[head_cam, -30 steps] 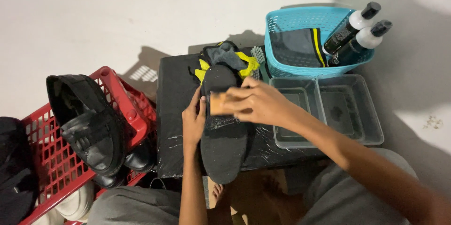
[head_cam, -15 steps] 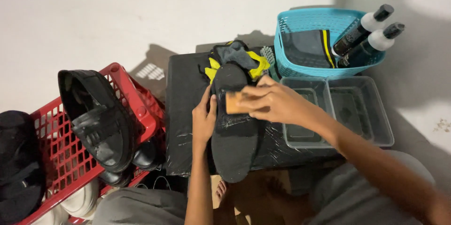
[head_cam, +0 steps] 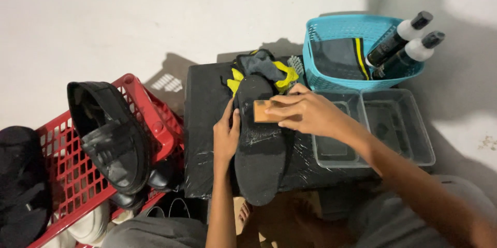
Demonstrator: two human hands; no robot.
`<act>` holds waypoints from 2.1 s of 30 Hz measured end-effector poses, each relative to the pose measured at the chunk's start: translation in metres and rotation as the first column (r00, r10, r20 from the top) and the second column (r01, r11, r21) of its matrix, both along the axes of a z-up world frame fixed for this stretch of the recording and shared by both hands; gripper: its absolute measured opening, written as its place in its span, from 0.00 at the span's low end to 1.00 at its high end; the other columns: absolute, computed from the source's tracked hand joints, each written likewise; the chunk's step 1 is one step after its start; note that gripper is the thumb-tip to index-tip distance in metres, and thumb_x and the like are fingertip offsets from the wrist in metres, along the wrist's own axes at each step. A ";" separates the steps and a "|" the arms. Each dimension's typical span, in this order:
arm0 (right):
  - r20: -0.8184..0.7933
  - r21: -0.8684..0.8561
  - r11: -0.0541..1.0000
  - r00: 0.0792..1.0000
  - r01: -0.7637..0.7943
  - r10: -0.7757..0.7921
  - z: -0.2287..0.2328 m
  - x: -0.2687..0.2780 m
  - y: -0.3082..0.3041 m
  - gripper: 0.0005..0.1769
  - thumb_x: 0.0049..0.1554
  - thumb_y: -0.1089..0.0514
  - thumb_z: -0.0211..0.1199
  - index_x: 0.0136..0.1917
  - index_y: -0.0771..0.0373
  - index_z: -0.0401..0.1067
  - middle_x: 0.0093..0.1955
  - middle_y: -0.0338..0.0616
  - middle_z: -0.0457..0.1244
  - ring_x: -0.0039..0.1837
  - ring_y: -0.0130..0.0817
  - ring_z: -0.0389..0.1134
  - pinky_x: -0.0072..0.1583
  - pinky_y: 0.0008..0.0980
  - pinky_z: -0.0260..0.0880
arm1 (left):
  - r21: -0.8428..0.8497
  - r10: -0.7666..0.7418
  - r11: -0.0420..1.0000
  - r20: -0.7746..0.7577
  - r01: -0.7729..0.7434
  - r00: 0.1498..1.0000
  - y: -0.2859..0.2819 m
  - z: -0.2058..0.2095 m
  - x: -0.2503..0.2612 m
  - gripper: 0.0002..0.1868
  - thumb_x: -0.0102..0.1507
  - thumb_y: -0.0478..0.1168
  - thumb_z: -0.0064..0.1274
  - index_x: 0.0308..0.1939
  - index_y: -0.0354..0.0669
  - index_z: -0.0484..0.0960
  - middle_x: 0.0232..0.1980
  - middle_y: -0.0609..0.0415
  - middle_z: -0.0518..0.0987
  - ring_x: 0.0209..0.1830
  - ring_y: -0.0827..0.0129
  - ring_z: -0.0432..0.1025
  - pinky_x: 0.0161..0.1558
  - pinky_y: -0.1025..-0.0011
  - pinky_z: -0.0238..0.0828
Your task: The person scrubs the sole of a black shoe with a small brush, then switches to a larger brush to continue scrubbing the same shoe. The person holds the shoe with one hand and brushes with the other, working on the sole surface.
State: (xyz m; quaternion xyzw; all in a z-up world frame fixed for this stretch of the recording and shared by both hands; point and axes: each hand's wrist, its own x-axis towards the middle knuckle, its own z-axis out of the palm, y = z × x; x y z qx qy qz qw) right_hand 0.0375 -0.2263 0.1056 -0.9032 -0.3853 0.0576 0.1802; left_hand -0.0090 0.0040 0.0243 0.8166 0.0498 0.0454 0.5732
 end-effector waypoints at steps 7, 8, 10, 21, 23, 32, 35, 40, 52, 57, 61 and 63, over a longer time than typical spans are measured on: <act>-0.269 0.038 0.999 0.963 -0.009 0.019 0.007 0.004 0.005 0.26 0.52 0.45 0.70 0.64 0.45 0.76 0.66 0.46 0.68 0.57 0.41 0.66 0.53 0.37 0.73 | -0.017 -0.001 1.000 0.006 0.001 1.000 0.001 -0.008 0.003 0.27 0.73 0.48 0.37 0.73 0.38 0.68 0.60 0.31 0.78 0.63 0.39 0.72 0.62 0.45 0.69; -0.257 0.144 0.989 0.966 0.032 0.006 0.009 0.008 0.006 0.29 0.53 0.46 0.70 0.67 0.52 0.73 0.64 0.52 0.68 0.56 0.45 0.67 0.52 0.41 0.73 | -0.020 -0.001 1.000 0.004 0.001 1.000 -0.001 -0.005 0.002 0.26 0.73 0.47 0.37 0.73 0.38 0.68 0.60 0.30 0.78 0.63 0.39 0.71 0.62 0.44 0.69; -0.246 0.255 0.964 0.969 0.068 -0.003 0.012 0.014 0.013 0.32 0.53 0.48 0.70 0.69 0.58 0.71 0.62 0.58 0.68 0.55 0.50 0.68 0.51 0.44 0.73 | -0.017 0.003 1.000 0.002 -0.003 1.000 0.000 0.002 -0.001 0.26 0.73 0.46 0.36 0.73 0.37 0.68 0.60 0.29 0.77 0.63 0.38 0.71 0.63 0.44 0.68; -0.852 0.523 0.406 0.466 0.749 0.238 -0.001 0.042 0.075 0.34 0.62 0.55 0.57 0.80 0.55 0.54 0.67 0.61 0.64 0.63 0.49 0.70 0.59 0.54 0.74 | -0.020 0.002 1.000 0.050 -0.001 0.999 0.001 0.004 0.003 0.25 0.73 0.43 0.37 0.72 0.36 0.69 0.59 0.27 0.77 0.62 0.36 0.71 0.62 0.44 0.67; -0.851 0.521 0.500 0.463 0.692 0.247 0.025 0.032 0.092 0.36 0.64 0.50 0.54 0.81 0.58 0.49 0.74 0.65 0.51 0.72 0.58 0.56 0.66 0.62 0.62 | -0.012 0.009 1.000 0.069 -0.008 0.998 0.001 -0.004 0.003 0.25 0.73 0.44 0.37 0.71 0.36 0.69 0.59 0.28 0.78 0.62 0.37 0.71 0.61 0.45 0.69; -0.713 0.457 0.754 0.701 0.472 -0.006 -0.005 0.090 0.136 0.34 0.64 0.45 0.56 0.77 0.64 0.57 0.53 0.56 0.54 0.54 0.50 0.53 0.55 0.54 0.61 | -0.028 0.006 1.000 0.063 -0.004 0.998 0.001 -0.001 0.003 0.26 0.74 0.45 0.37 0.71 0.33 0.69 0.60 0.29 0.77 0.64 0.39 0.71 0.61 0.46 0.69; -0.627 0.431 0.778 0.772 0.456 -0.105 -0.026 0.107 0.152 0.26 0.63 0.45 0.58 0.70 0.58 0.69 0.48 0.48 0.63 0.51 0.46 0.61 0.55 0.48 0.64 | -0.047 0.003 0.999 0.050 0.000 0.999 0.002 -0.006 0.002 0.25 0.74 0.45 0.38 0.71 0.35 0.69 0.62 0.31 0.77 0.64 0.42 0.71 0.63 0.48 0.68; -0.616 0.258 0.862 0.762 0.436 -0.201 -0.039 0.106 0.175 0.33 0.59 0.49 0.60 0.72 0.71 0.65 0.77 0.65 0.52 0.76 0.61 0.55 0.73 0.58 0.56 | -0.037 -0.016 0.999 0.024 0.016 1.000 0.004 -0.004 0.003 0.26 0.73 0.46 0.37 0.72 0.37 0.69 0.61 0.32 0.78 0.62 0.43 0.73 0.62 0.50 0.69; -0.475 0.088 0.943 0.846 0.321 -0.243 -0.143 0.175 0.197 0.16 0.55 0.63 0.55 0.26 0.59 0.59 0.22 0.40 0.52 0.24 0.25 0.40 0.31 0.30 0.48 | -0.048 -0.011 0.999 0.023 0.013 1.000 0.004 -0.012 0.000 0.28 0.74 0.50 0.34 0.73 0.37 0.69 0.58 0.27 0.78 0.60 0.38 0.73 0.58 0.45 0.70; -0.234 -0.008 0.917 0.891 0.399 -0.390 -0.135 0.174 0.203 0.08 0.57 0.60 0.61 0.40 0.69 0.73 0.33 0.57 0.65 0.26 0.34 0.62 0.29 0.36 0.63 | -0.047 0.001 0.999 0.027 0.001 1.000 0.004 -0.008 0.001 0.28 0.73 0.49 0.35 0.72 0.36 0.69 0.60 0.29 0.78 0.62 0.40 0.72 0.60 0.47 0.70; -0.114 -0.080 0.922 0.915 0.380 -0.387 -0.100 0.152 0.198 0.13 0.57 0.59 0.63 0.51 0.71 0.72 0.46 0.65 0.65 0.37 0.49 0.71 0.33 0.48 0.73 | -0.055 0.000 0.999 0.014 0.001 1.000 0.003 -0.003 -0.003 0.29 0.73 0.49 0.34 0.72 0.35 0.69 0.62 0.30 0.77 0.64 0.41 0.71 0.62 0.48 0.69; -0.035 -0.094 0.918 0.921 0.385 -0.389 -0.091 0.145 0.195 0.11 0.56 0.63 0.60 0.32 0.65 0.70 0.27 0.51 0.63 0.25 0.35 0.63 0.29 0.37 0.67 | -0.051 0.009 0.999 0.006 -0.008 1.000 0.003 -0.004 -0.001 0.28 0.73 0.48 0.35 0.73 0.35 0.68 0.60 0.31 0.79 0.61 0.42 0.74 0.59 0.49 0.71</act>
